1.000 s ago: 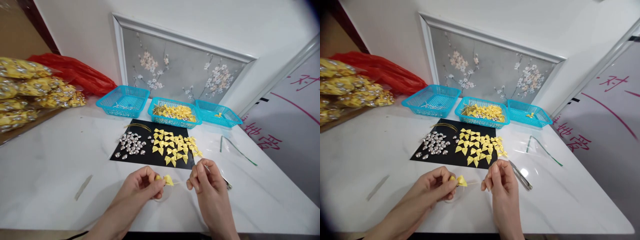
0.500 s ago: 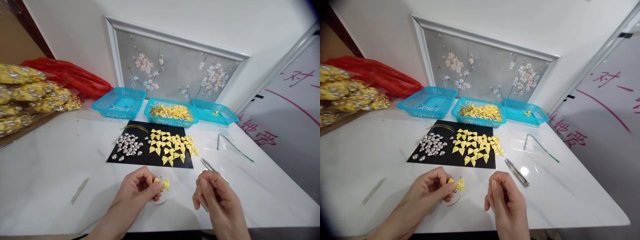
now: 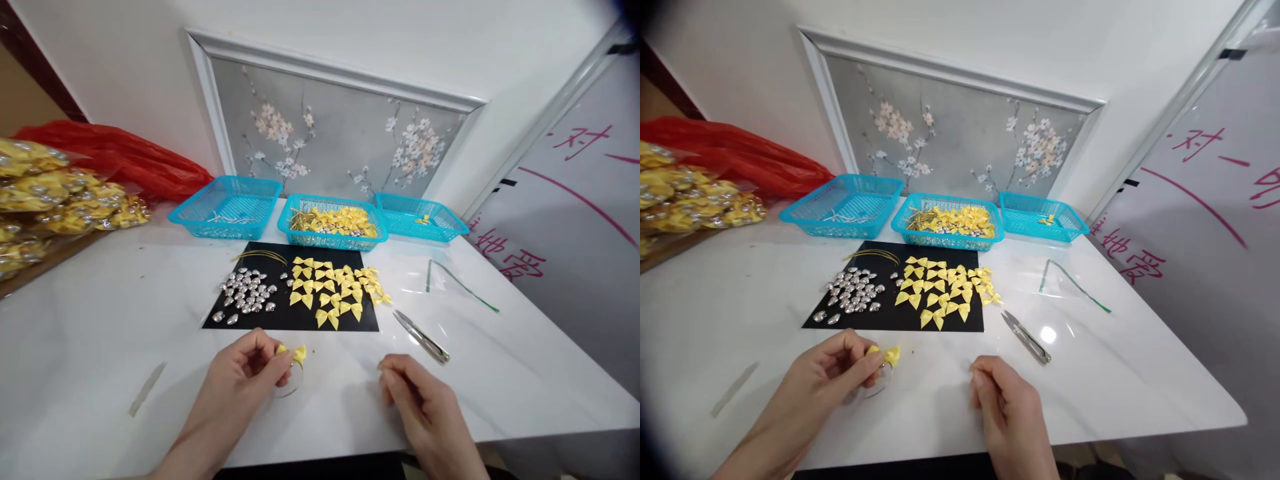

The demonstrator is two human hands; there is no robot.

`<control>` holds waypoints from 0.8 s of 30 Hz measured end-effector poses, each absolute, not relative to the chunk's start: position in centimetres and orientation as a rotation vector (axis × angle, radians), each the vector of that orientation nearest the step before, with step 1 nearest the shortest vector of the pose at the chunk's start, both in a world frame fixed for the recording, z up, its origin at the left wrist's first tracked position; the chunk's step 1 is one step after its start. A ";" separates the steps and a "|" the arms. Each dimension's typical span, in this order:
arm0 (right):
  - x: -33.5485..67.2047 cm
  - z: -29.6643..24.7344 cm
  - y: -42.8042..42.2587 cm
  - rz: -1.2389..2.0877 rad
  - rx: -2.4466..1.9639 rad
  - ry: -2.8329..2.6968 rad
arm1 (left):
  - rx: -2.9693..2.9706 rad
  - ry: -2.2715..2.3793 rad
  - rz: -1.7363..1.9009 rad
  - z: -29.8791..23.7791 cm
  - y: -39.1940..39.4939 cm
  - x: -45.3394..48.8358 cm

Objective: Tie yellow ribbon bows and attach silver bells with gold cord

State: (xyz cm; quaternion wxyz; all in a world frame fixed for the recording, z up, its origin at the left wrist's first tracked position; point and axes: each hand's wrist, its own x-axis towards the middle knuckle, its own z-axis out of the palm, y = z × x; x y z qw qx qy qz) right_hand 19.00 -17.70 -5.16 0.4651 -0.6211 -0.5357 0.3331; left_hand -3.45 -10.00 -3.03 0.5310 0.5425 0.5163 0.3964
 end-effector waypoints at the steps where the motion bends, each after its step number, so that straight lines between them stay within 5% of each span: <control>1: 19.3 -5.3 -17.5 0.744 -1.572 -1.400 | 1.330 1.240 0.938 -3.0 -10.1 -3.3; 9: 25.3 -5.4 -14.6 0.001 -2.272 -1.610 | 1.589 1.244 0.979 -1.0 -11.2 -2.0; 14: 26.3 -6.0 -13.8 0.120 -2.301 -1.628 | 1.621 1.277 1.029 0.1 -11.9 -1.6; 24: 18.5 -1.9 -17.0 0.656 -1.270 -1.746 | 1.854 1.325 1.113 -0.6 -12.7 -1.7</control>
